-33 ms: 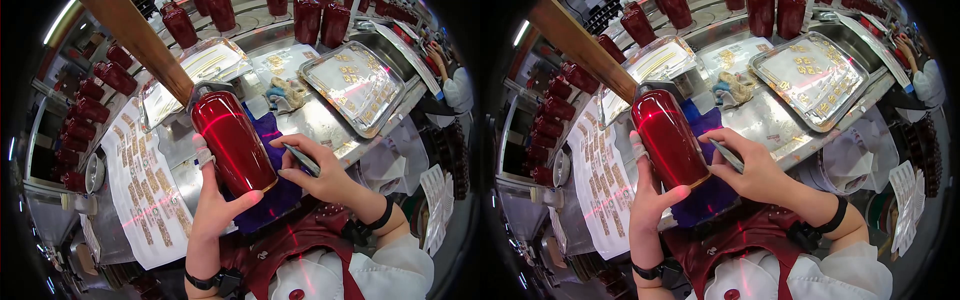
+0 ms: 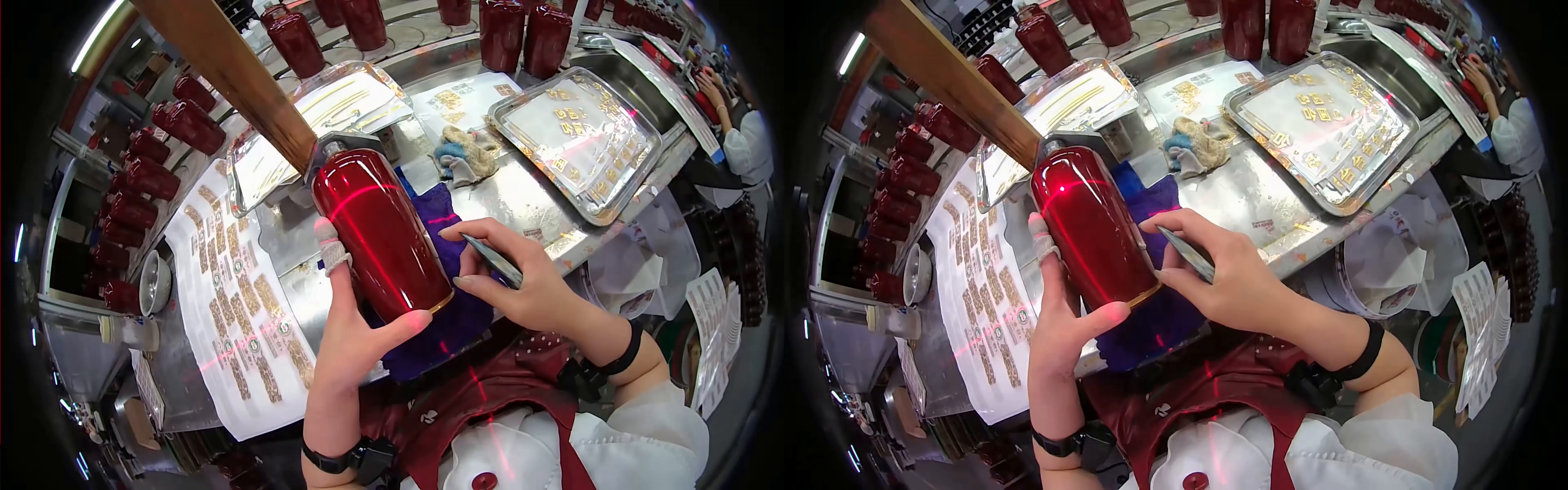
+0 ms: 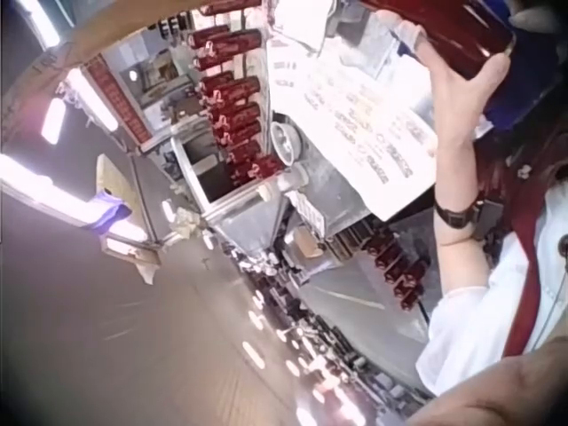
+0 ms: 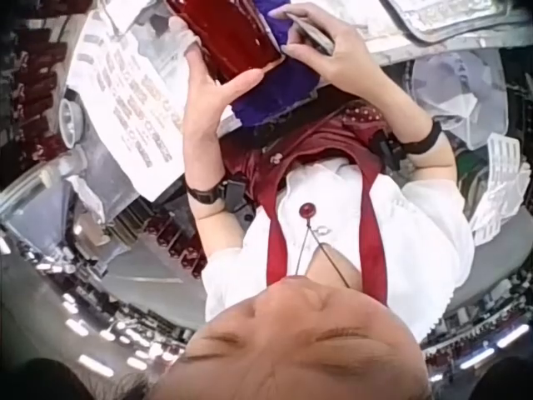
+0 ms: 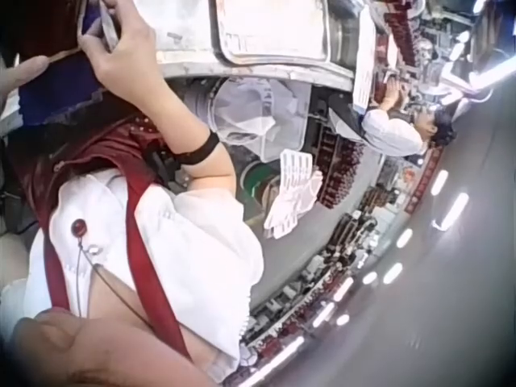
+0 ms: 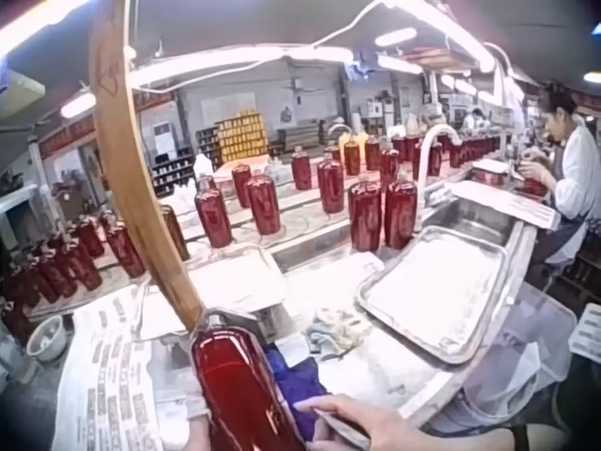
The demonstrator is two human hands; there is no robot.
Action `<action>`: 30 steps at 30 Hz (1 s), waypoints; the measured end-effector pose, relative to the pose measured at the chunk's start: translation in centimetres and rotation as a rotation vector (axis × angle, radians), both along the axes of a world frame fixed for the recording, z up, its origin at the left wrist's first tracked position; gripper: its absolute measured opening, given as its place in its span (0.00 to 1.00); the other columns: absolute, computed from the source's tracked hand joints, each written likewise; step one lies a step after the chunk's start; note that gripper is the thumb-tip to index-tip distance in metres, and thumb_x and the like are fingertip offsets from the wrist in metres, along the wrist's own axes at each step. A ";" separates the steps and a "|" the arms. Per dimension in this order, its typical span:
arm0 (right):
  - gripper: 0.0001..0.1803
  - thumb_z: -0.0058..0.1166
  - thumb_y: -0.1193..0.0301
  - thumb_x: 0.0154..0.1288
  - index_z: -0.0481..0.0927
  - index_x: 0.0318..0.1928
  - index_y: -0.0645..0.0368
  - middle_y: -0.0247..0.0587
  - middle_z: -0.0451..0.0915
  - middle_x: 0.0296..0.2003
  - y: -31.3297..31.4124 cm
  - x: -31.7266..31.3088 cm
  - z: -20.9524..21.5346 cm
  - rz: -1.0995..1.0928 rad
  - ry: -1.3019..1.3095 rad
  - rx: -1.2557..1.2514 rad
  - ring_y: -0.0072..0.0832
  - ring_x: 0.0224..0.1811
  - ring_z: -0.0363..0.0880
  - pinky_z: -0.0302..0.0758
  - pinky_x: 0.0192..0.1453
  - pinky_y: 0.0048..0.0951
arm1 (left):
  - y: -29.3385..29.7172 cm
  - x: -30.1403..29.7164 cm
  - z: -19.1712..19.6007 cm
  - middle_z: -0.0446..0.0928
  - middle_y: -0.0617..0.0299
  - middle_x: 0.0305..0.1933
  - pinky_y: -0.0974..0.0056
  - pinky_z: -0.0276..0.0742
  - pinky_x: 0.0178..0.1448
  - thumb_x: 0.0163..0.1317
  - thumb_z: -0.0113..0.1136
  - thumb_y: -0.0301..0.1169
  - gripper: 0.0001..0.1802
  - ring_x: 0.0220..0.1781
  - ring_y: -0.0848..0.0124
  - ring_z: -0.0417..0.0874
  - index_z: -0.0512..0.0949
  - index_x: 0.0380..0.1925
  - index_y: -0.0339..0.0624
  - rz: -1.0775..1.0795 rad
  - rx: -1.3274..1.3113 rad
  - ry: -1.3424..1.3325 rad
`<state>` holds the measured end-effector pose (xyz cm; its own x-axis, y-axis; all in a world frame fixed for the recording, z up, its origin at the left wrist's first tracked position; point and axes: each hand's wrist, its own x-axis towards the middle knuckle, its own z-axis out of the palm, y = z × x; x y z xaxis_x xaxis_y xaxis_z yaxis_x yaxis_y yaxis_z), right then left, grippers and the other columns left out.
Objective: Applying decorative labels and gold stickers to red ceramic liquor bottles on a production line.
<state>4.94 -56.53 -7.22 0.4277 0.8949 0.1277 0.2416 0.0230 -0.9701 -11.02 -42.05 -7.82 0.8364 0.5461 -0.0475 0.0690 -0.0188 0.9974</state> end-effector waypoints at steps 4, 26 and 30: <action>0.23 0.55 0.80 0.58 0.71 0.55 0.60 0.30 0.72 0.29 0.1 -0.1 -0.1 0.000 -0.013 0.050 0.16 0.32 0.68 0.68 0.40 0.21 | -0.5 0.6 1.0 0.62 0.47 0.62 0.58 0.60 0.67 0.41 0.77 0.36 0.61 0.63 0.61 0.66 0.42 0.68 0.33 0.029 0.046 0.051; 0.31 0.63 0.76 0.53 0.68 0.59 0.58 0.33 0.74 0.37 -0.3 0.7 0.3 -0.019 0.083 -0.112 0.15 0.32 0.69 0.69 0.39 0.19 | 0.8 0.3 0.0 0.60 0.48 0.63 0.58 0.62 0.67 0.44 0.75 0.33 0.60 0.64 0.59 0.66 0.39 0.68 0.36 -0.022 -0.123 -0.128; 0.36 0.65 0.75 0.52 0.64 0.62 0.57 0.36 0.71 0.44 0.0 0.5 0.4 0.023 0.173 -0.165 0.15 0.32 0.70 0.70 0.40 0.19 | 0.0 0.8 0.5 0.61 0.48 0.62 0.58 0.62 0.66 0.43 0.75 0.34 0.61 0.64 0.60 0.66 0.39 0.68 0.36 -0.009 -0.051 -0.026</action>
<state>5.45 -56.50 -6.86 0.4100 0.9072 -0.0947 0.0723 -0.1359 -0.9881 -10.25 -42.08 -7.33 0.8425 0.5360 -0.0538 0.0435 0.0318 0.9985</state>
